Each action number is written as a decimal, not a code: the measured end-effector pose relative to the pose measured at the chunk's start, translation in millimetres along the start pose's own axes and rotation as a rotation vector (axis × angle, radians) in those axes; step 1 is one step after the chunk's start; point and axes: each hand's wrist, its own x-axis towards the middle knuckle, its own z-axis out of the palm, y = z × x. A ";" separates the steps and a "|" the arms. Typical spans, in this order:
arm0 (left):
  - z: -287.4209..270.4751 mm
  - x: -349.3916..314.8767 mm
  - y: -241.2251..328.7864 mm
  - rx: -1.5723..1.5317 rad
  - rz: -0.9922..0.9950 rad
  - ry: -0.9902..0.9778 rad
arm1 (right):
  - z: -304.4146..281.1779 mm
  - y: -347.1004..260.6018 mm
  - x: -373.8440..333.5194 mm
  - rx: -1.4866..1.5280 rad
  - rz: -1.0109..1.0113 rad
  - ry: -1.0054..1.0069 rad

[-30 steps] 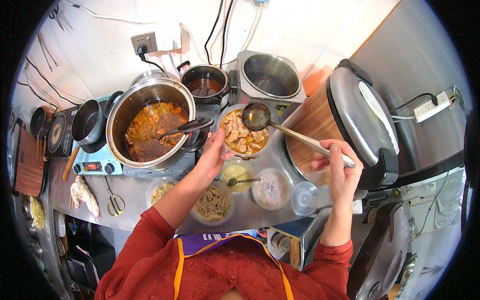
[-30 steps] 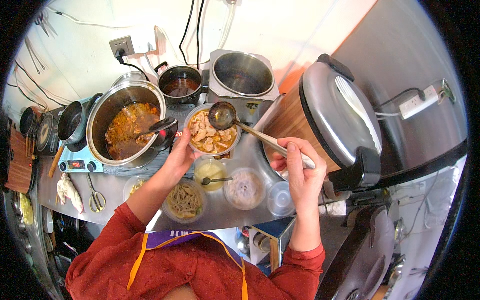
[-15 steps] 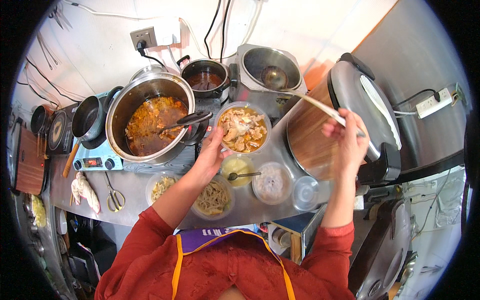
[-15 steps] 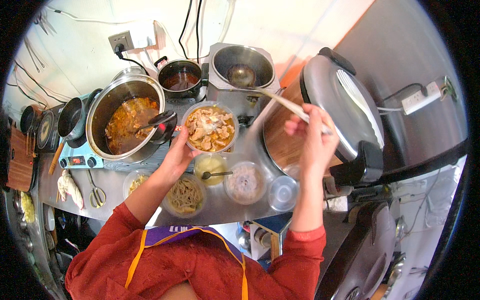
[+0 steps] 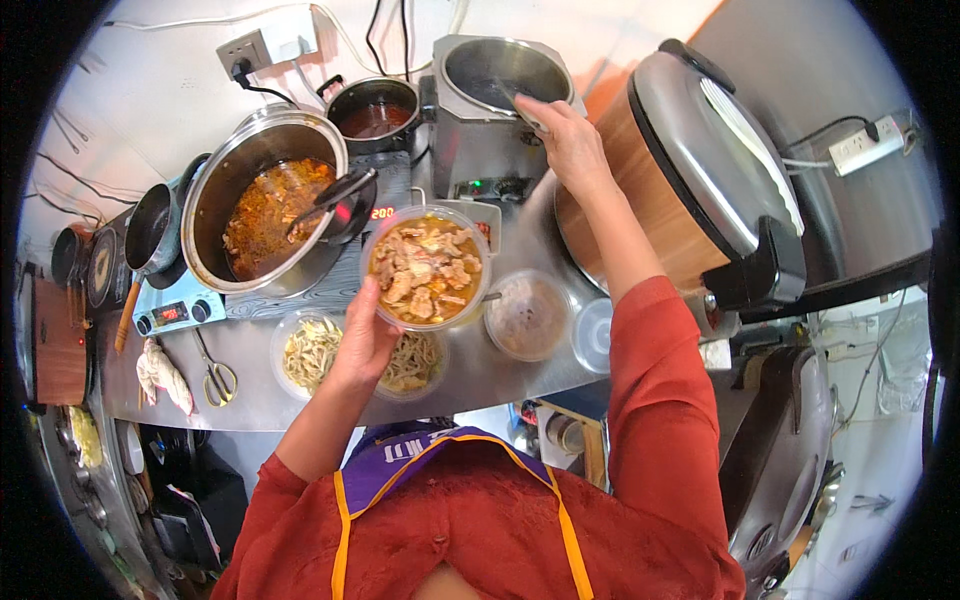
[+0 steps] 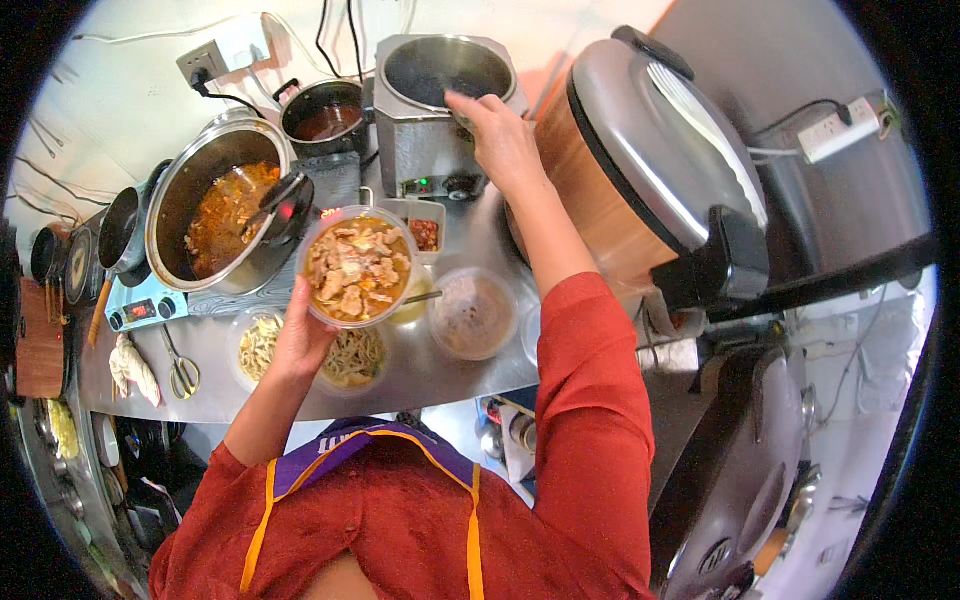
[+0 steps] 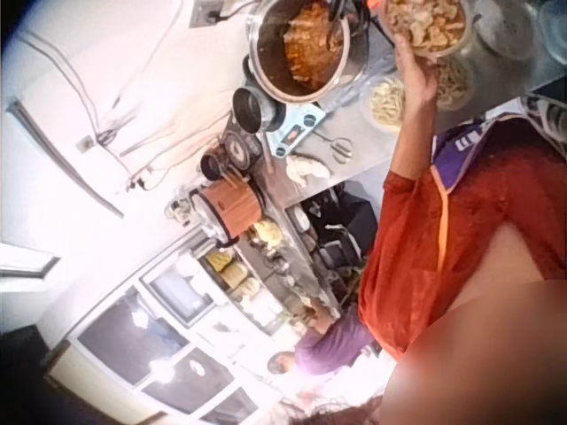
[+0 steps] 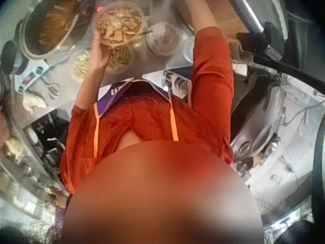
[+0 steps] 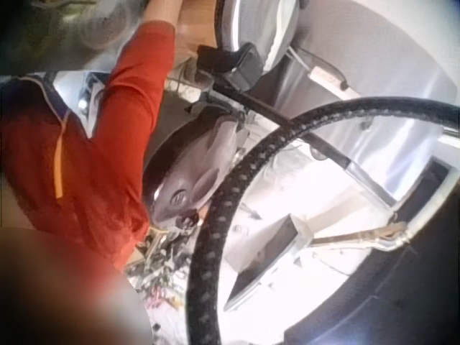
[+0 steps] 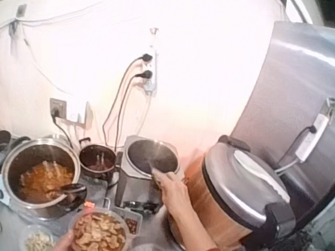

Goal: The person assembles noodle bowls by adding bean sprouts, egg, and meat into plastic containers. They then ladle broth and a red sauce over the contents, seal the containers with lids, and place them on the counter.

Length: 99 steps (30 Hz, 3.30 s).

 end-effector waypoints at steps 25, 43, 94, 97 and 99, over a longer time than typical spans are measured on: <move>-46.3 -97.0 15.6 -0.086 -0.009 0.066 | -30.4 158.2 -426.4 -0.106 1.265 -0.485; -191.7 -221.3 65.7 0.098 0.270 0.621 | -70.9 -11.1 -402.5 0.670 1.253 0.513; -288.4 -243.0 99.5 0.403 0.190 0.794 | 195.9 -409.2 -115.5 0.372 -0.021 -1.038; -294.3 -240.4 116.0 0.553 0.124 0.758 | 185.9 -410.1 -106.6 0.306 -0.098 -0.975; -294.5 -238.3 129.0 0.937 0.192 0.825 | 190.2 -420.6 -103.1 0.347 -0.206 -0.824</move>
